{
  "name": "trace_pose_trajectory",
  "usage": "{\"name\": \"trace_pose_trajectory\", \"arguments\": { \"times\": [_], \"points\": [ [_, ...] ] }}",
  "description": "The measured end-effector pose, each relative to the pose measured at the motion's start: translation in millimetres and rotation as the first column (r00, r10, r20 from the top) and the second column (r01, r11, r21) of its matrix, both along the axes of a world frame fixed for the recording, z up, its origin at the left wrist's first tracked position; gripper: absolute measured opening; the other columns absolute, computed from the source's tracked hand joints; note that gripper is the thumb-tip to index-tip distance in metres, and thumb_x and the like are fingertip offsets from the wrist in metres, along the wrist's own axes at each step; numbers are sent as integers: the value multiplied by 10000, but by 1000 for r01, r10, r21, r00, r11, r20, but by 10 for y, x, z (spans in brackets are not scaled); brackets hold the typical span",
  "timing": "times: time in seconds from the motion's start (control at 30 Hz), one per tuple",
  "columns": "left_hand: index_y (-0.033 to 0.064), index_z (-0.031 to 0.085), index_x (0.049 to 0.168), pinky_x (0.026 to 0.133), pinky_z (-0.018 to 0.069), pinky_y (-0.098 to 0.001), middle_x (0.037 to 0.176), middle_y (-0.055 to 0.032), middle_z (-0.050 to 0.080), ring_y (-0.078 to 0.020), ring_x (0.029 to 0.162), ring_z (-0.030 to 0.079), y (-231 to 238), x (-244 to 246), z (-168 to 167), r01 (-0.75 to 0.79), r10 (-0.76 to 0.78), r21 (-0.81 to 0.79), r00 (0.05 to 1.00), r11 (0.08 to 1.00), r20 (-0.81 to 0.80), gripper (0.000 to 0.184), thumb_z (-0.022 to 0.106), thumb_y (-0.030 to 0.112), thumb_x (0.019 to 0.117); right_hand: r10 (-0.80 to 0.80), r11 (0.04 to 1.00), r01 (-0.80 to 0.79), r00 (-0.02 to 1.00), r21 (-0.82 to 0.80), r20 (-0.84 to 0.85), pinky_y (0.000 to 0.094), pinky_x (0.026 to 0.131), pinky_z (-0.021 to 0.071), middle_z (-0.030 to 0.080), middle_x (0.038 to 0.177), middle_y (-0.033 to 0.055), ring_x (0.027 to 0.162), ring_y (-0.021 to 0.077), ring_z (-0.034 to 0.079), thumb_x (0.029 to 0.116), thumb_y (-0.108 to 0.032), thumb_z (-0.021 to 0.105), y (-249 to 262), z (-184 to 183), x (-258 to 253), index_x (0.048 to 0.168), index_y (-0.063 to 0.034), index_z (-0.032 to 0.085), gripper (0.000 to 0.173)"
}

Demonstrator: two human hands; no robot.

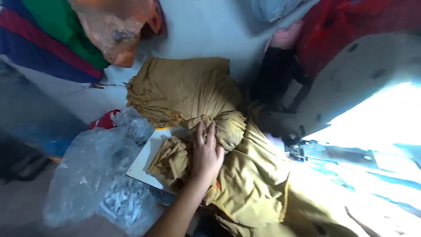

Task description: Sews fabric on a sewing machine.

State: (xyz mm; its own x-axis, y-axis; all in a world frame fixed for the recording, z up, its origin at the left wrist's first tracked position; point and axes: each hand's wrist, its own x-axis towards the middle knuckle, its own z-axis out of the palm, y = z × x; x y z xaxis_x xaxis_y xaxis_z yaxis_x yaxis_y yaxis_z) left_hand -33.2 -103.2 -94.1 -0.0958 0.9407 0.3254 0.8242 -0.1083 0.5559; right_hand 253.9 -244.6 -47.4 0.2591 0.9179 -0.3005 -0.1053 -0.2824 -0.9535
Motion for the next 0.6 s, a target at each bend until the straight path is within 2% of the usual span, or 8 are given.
{"name": "trace_pose_trajectory", "arguments": {
  "times": [0.07,0.13,0.23,0.3,0.37,0.43,0.5,0.6],
  "points": [
    [198,379,1595,948,526,-601,1702,-153,157,-413,1349,509,-73,-68,72,59,-60,24,997,998,50,711,662,158,943,195,969,-188,980,158,-28,228,821,594,751,951,-108,887,21,705,920,-40,675,-56,-54,161,1036,-168,686,173],
    [180,436,1562,1011,475,-649,1680,-199,200,-448,1415,429,-200,-97,118,70,-72,115,997,991,19,687,690,184,924,277,938,-274,961,214,17,161,629,566,737,843,-160,689,-37,663,906,-40,670,-75,26,95,992,-252,724,235],
    [187,491,1528,1147,314,-661,1675,-231,184,-463,1525,215,-535,-9,144,115,-91,332,992,936,-89,608,608,297,942,431,880,-376,889,289,-153,194,542,576,745,827,-69,612,18,672,937,-93,694,-122,-45,77,1038,-193,719,144],
    [124,625,1360,1150,369,-537,1527,-212,453,-366,1454,387,-874,124,243,210,-203,420,977,883,-61,406,581,279,987,504,840,-423,840,341,-200,212,596,602,751,853,-40,673,41,703,925,-101,721,-122,-135,71,1080,-155,701,165],
    [95,711,1068,978,519,-331,1163,-104,700,-166,1171,632,-1211,284,358,372,-420,342,904,863,76,230,589,282,1010,471,850,-399,868,344,-156,189,659,595,748,840,-66,721,15,701,873,-105,774,-115,-157,-19,1017,-155,713,164],
    [42,701,934,864,558,-230,999,-80,729,-77,1003,678,-1384,421,450,607,-615,144,713,782,338,290,614,308,1010,419,863,-364,903,349,-94,175,691,586,735,833,-74,745,2,693,820,-117,823,-105,-146,-139,980,-145,705,201],
    [-16,677,914,778,560,-214,927,-99,687,-65,886,663,-1421,545,431,720,-642,48,583,692,498,439,718,421,932,411,845,-352,909,403,-67,167,680,578,722,845,-62,742,1,680,799,-126,847,-99,-159,-264,999,-129,695,252],
    [-23,671,851,723,542,-181,823,-93,683,-47,799,654,-1378,644,340,692,-653,85,623,717,431,487,821,438,815,434,802,-374,900,466,-25,120,601,513,658,768,-104,665,-46,610,795,-159,856,-97,-180,-428,990,-145,648,285]
  ]
}}
